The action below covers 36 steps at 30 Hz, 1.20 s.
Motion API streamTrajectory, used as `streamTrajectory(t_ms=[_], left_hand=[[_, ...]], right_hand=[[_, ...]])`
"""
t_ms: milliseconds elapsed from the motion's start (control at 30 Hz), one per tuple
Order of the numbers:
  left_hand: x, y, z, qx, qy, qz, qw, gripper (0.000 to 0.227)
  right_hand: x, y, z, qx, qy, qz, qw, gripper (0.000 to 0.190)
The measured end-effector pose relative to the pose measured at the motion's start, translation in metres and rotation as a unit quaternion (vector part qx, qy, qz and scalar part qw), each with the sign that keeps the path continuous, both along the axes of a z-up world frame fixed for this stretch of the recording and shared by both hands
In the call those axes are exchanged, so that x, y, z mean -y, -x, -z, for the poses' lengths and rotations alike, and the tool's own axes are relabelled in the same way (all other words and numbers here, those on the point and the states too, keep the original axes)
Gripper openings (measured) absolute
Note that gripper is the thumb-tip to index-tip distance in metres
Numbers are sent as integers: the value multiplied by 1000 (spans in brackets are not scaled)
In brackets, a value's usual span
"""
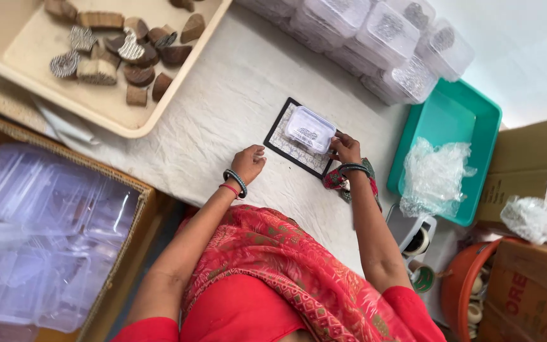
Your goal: The person places a small plastic container into a black frame, wraps it in bubble wrap, and secures it with tape. They then place the wrapped item on a stack of similar items and pick up another container to repeat the process.
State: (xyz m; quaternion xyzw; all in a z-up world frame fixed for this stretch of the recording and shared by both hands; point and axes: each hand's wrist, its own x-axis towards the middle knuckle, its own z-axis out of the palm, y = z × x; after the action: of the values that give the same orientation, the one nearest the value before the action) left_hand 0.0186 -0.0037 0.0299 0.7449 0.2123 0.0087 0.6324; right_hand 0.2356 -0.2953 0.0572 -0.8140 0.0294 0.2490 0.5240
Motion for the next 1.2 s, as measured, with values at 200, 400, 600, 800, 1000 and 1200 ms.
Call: streamTrajectory(t_ms=[200, 400, 600, 800, 1000, 1200], left_hand=[[0, -42, -54, 19, -129, 64, 989, 60], [3, -93, -76, -27, -228, 147, 962, 109], [10, -133, -56, 8, -287, 243, 927, 131], [2, -146, -31, 23, -271, 268, 924, 132], [-5, -142, -74, -8, -242, 255, 936, 117], [-1, -152, 60, 82, -315, 220, 920, 84]], right_hand=[[37, 30, 13, 294, 179, 3, 939, 39], [0, 122, -146, 204, 514, -28, 832, 85], [85, 119, -16, 359, 336, 60, 869, 37], [-17, 95, -99, 465, 215, 51, 857, 41], [-109, 80, -61, 438, 331, -90, 831, 52], [-155, 90, -72, 486, 290, -204, 798, 45]])
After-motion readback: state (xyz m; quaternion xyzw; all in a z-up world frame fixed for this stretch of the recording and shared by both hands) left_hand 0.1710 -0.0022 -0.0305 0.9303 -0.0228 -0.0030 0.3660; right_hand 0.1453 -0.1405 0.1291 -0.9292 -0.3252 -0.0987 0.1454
